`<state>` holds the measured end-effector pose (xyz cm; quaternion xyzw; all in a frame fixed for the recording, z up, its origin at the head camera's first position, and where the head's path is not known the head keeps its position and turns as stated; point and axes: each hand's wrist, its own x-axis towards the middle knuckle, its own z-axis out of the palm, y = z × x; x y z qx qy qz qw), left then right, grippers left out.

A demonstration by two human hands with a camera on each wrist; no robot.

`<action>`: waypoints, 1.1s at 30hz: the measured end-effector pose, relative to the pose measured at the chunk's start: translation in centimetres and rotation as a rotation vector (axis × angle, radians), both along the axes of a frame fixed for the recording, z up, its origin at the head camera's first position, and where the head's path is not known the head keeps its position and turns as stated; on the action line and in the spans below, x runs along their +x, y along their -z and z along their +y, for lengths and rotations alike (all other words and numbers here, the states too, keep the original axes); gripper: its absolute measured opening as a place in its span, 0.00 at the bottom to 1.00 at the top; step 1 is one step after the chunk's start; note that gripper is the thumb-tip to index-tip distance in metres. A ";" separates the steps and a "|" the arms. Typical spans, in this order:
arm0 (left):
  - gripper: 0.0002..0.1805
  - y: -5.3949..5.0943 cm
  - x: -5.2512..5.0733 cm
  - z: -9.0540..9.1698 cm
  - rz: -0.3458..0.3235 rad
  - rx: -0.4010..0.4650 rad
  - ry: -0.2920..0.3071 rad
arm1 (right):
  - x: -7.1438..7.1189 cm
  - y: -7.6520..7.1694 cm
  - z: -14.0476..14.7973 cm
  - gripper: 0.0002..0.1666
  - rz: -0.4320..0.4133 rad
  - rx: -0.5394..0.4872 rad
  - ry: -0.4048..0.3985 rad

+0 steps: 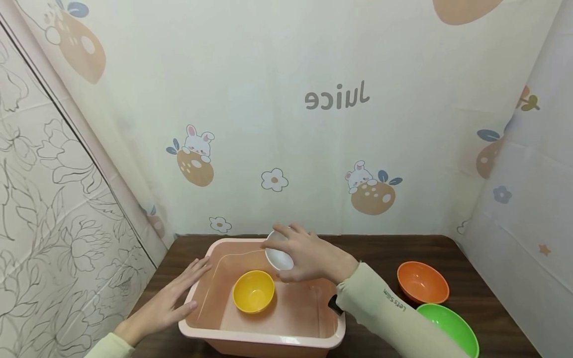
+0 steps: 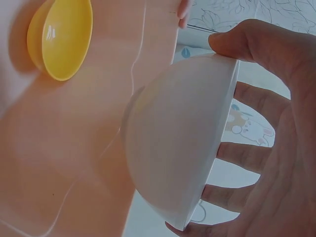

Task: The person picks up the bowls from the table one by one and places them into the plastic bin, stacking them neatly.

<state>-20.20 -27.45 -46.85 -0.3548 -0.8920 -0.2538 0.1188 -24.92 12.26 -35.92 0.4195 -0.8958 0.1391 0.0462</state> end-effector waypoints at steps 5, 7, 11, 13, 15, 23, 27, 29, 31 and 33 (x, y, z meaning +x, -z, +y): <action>0.42 0.0 0.0 0.0 0.009 -0.004 -0.001 | 0.0 0.2 -0.3 0.38 -0.026 -0.003 0.004; 0.42 0.0 0.0 0.0 0.007 -0.002 -0.001 | 0.0 0.2 -0.4 0.38 -0.041 -0.006 0.009; 0.42 0.0 0.1 0.0 0.002 0.003 0.001 | 0.0 0.4 -0.7 0.39 -0.048 -0.004 0.017; 0.42 0.0 0.1 0.0 0.002 0.005 0.002 | 0.1 0.5 -0.9 0.39 -0.045 0.006 0.023; 0.42 0.0 0.1 0.0 0.004 0.004 0.002 | 0.1 0.6 -1.1 0.40 -0.037 0.015 0.023; 0.42 -0.1 0.1 0.1 0.007 0.000 0.000 | 0.0 0.9 -1.7 0.38 -0.031 0.023 -0.009; 0.42 -0.1 0.1 0.1 0.010 -0.006 -0.004 | -0.1 1.4 -2.1 0.37 -0.043 0.020 -0.030; 0.42 -0.1 0.1 0.1 0.013 -0.008 -0.004 | -0.1 1.6 -2.3 0.36 -0.047 0.021 -0.042; 0.42 -0.1 0.1 0.1 0.016 -0.008 -0.002 | 0.0 1.8 -2.4 0.36 -0.044 0.025 -0.054; 0.42 -0.1 0.1 0.1 0.016 -0.007 -0.001 | 0.1 1.9 -2.6 0.36 -0.045 0.026 -0.059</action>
